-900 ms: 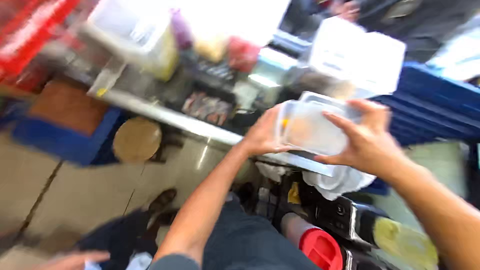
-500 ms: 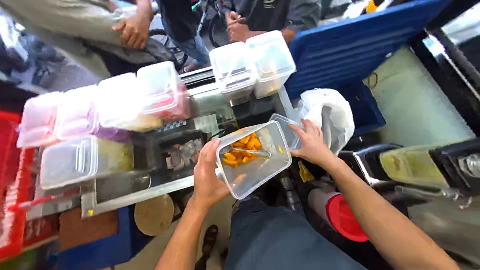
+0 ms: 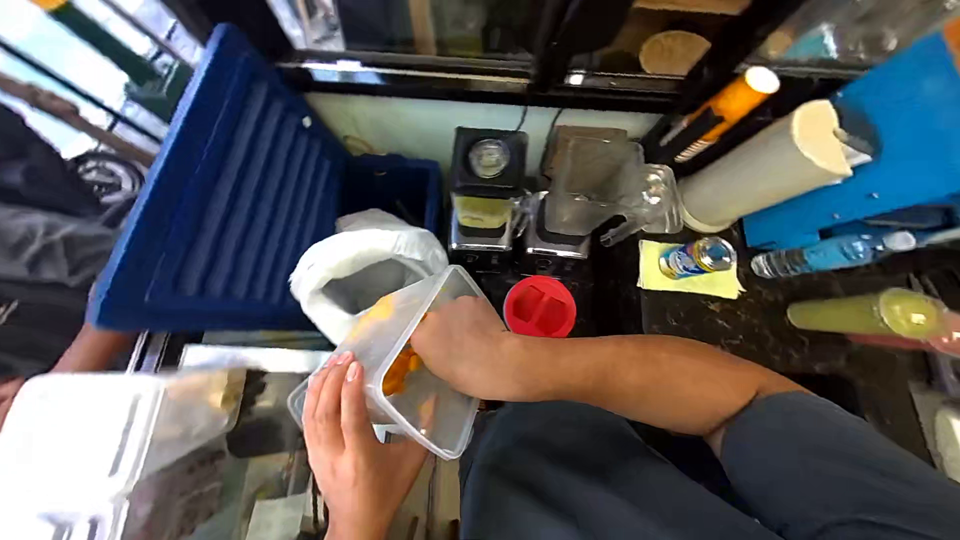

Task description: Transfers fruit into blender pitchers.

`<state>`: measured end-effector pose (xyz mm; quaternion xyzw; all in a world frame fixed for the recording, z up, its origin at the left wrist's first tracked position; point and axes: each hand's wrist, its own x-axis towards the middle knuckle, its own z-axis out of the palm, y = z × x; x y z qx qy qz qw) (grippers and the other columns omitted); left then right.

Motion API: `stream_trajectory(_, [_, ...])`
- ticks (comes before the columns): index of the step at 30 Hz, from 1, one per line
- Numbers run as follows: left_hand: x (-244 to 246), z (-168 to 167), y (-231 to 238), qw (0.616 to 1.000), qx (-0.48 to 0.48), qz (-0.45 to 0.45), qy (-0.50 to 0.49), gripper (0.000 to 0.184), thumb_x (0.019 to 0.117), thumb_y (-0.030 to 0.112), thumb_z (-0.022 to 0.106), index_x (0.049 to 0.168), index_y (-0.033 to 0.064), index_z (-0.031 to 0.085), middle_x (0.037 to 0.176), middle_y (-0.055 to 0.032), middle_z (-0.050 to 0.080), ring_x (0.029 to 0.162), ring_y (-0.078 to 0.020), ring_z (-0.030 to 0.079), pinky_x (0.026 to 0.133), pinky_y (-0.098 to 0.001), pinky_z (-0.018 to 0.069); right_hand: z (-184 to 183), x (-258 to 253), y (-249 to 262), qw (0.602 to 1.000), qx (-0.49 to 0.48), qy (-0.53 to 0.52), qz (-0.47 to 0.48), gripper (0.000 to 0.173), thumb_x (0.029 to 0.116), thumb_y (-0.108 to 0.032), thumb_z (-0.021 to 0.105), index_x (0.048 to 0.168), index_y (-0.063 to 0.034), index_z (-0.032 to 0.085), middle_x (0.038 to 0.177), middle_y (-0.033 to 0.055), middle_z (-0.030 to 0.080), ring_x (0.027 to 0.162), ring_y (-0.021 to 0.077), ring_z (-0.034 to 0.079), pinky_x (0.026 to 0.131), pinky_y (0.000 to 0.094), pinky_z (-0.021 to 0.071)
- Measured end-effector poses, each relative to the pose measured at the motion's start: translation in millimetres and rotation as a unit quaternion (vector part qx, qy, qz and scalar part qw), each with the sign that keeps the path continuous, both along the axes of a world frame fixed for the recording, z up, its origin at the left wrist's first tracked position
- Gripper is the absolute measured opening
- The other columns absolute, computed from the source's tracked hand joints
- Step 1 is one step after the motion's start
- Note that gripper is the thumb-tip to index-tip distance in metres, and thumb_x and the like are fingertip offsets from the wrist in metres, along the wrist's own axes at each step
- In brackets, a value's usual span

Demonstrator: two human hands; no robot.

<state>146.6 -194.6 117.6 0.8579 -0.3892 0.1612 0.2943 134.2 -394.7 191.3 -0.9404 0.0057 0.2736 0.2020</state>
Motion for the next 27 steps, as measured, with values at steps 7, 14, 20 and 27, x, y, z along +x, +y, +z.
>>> stream_trajectory(7, [17, 23, -119, 0.992, 0.032, -0.091, 0.08, 0.111, 0.0702, 0.062, 0.083, 0.154, 0.0076, 0.034, 0.147, -0.0231, 0.049, 0.139, -0.0335, 0.046, 0.118, -0.0463, 0.0345, -10, -60, -144, 0.959, 0.126, -0.226, -0.119, 0.018, 0.1016, -0.02, 0.057, 0.109, -0.0087, 0.069, 0.098, 0.0099, 0.068, 0.092, 0.0266, 0.068, 0.072, 0.0473, 0.0566])
stream_trajectory(14, [55, 70, -239, 0.955, 0.078, -0.174, 0.225, 0.13, 0.0547, 0.059, 0.093, 0.156, 0.0082, 0.029, 0.146, -0.0152, 0.051, 0.133, -0.0173, 0.053, 0.111, -0.0354, 0.0476, -17, -105, -296, 0.711, 0.544, -0.321, -0.311, 0.011, 0.0949, -0.012, 0.071, 0.101, -0.0038, 0.068, 0.08, 0.0043, 0.068, 0.063, 0.0104, 0.064, 0.055, 0.0241, 0.0567])
stream_trajectory(20, [64, 95, -314, 0.931, 0.19, -0.183, 0.251, 0.127, 0.0534, 0.06, 0.092, 0.159, 0.0246, 0.031, 0.145, -0.0067, 0.053, 0.13, -0.0166, 0.055, 0.107, -0.0392, 0.051, -23, -109, -327, 0.751, 0.423, -0.406, -0.303, 0.02, 0.1054, -0.019, 0.051, 0.111, -0.0108, 0.068, 0.083, -0.0052, 0.064, 0.067, 0.0024, 0.061, 0.056, 0.019, 0.0551])
stream_trajectory(27, [67, 103, -370, 0.915, 0.304, -0.173, 0.202, 0.125, 0.0506, 0.06, 0.089, 0.159, 0.0381, 0.031, 0.152, 0.0009, 0.046, 0.136, -0.0183, 0.049, 0.106, -0.0479, 0.0492, -45, -84, -350, 0.789, 0.386, -0.386, -0.281, 0.019, 0.1054, -0.016, 0.053, 0.108, -0.0103, 0.07, 0.08, -0.0024, 0.067, 0.068, 0.0044, 0.062, 0.062, 0.0236, 0.0553])
